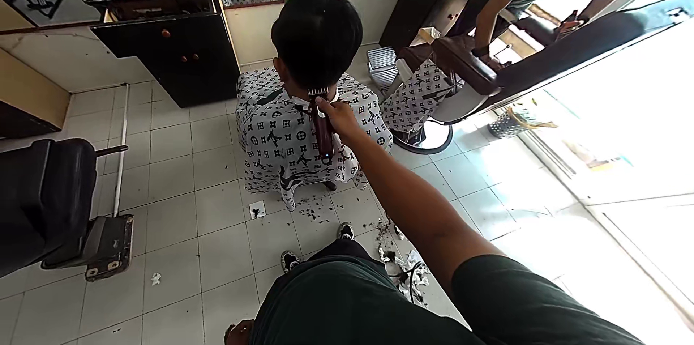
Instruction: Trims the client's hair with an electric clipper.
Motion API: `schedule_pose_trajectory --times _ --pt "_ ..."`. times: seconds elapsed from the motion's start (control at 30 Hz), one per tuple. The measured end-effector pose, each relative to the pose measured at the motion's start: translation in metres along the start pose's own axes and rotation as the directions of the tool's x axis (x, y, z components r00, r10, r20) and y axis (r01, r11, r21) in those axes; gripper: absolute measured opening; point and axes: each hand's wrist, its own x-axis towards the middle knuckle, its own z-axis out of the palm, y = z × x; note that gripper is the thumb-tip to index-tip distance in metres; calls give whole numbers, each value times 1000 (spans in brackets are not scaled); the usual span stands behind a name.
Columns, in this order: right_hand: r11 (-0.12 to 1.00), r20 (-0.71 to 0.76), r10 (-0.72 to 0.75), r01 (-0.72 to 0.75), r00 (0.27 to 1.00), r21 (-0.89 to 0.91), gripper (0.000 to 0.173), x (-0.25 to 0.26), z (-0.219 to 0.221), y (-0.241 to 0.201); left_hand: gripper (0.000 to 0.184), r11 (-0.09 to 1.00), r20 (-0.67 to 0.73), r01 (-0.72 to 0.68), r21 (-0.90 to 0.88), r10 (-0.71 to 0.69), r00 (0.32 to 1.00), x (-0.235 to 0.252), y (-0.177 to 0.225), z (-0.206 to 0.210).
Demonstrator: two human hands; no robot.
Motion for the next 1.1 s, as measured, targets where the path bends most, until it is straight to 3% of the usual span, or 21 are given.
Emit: schedule_pose_trajectory --times 0.1,0.17,0.23,0.3,0.33,0.37,0.4,0.43,0.47,0.53,0.57,0.67,0.7,0.73,0.83,0.87,0.93,1.0,1.1 --pt "961 -29 -219 221 975 165 40 -3 2 4 25 995 68 -101 6 100 993 21 46 -14" --pt "968 59 -171 157 983 197 40 -21 -8 14 30 974 54 -86 -212 99 994 33 94 -33" --pt "978 183 72 -106 980 182 48 -50 -26 35 28 794 -219 -316 -519 234 947 30 157 -56" --pt "912 225 209 -273 952 307 47 -78 -44 60 24 464 -550 -603 -648 262 793 23 235 -78" --pt "856 204 257 -321 945 405 51 -90 -50 70 22 408 -641 -684 -605 259 722 19 275 -86" --pt "796 180 305 -354 935 490 56 -100 -56 79 21 470 -671 -723 -507 312 673 15 309 -90" --pt "752 157 344 -372 926 545 61 -108 -62 87 25 607 -593 -716 -345 450 667 9 339 -91" --pt "728 132 372 -377 919 573 62 -114 -68 93 32 722 -381 -684 -107 606 698 3 371 -93" --pt "724 102 395 -377 913 577 62 -118 -71 96 37 739 -110 -652 170 672 733 -4 409 -94" --pt "741 43 421 -371 906 560 58 -125 -78 99 41 561 231 -662 497 650 724 -17 482 -83" --pt "746 17 422 -358 907 561 56 -127 -82 101 39 448 307 -710 543 681 665 -22 511 -77" --pt "750 -24 408 -321 913 578 53 -130 -100 111 34 136 402 -866 480 844 355 -27 573 -68" --pt "749 -26 406 -316 913 583 53 -131 -107 113 33 90 406 -884 459 864 299 -26 587 -67" --pt "749 -27 406 -316 913 582 53 -131 -114 116 33 112 402 -879 464 857 322 -24 599 -67" --pt "751 -29 400 -310 916 584 54 -133 -138 122 43 443 402 -695 566 588 702 -27 616 -70" --pt "745 -29 398 -305 917 593 53 -133 -145 125 41 522 418 -656 545 509 752 -31 618 -71" --pt "733 -33 397 -295 917 613 52 -130 -156 133 28 636 385 -741 216 642 663 -42 614 -65" --pt "726 -33 400 -295 916 621 52 -124 -162 138 25 605 244 -786 -126 787 567 -44 613 -45" --pt "722 -7 415 -325 910 612 49 -118 -169 139 26 713 349 -701 -10 660 666 -42 621 -23"
